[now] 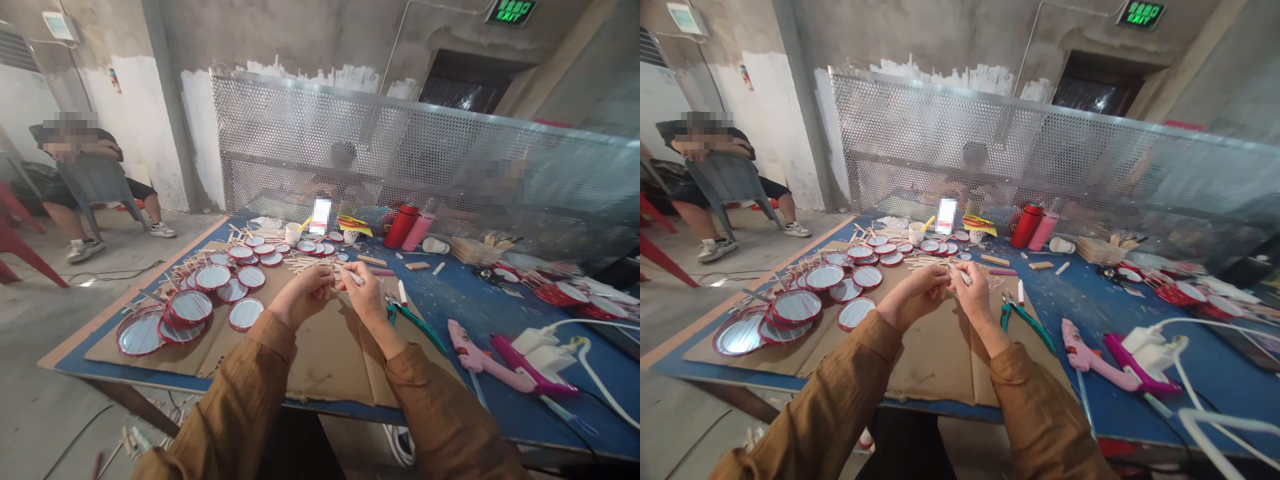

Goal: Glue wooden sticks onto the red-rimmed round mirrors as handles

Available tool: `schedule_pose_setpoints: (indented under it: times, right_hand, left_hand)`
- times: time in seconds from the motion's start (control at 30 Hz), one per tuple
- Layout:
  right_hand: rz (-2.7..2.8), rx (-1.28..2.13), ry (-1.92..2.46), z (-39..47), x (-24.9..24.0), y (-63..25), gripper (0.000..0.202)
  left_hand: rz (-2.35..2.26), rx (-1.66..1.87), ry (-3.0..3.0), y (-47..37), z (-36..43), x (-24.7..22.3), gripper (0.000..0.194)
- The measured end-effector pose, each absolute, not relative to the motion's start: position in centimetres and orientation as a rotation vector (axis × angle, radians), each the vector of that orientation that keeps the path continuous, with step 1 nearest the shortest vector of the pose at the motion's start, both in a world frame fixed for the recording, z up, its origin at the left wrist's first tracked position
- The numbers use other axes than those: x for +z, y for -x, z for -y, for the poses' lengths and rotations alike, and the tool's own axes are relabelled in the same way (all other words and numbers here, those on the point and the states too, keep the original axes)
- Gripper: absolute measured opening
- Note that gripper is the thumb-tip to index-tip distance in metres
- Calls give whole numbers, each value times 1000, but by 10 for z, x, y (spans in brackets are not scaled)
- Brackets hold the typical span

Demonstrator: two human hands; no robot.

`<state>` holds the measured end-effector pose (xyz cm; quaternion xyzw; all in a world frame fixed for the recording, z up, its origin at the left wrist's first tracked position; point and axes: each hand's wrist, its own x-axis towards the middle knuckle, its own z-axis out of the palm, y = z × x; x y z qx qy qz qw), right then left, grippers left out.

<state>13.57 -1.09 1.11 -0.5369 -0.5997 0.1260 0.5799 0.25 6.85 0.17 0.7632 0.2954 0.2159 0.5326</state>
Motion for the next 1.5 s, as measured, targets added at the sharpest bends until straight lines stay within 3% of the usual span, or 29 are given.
schedule_pose_setpoints:
  times: [1.5]
  right_hand:
    - [1426, 135, 1416, 13, 18, -142, 20]
  left_hand:
    - [-759, 495, -1795, -2, -67, 4, 23]
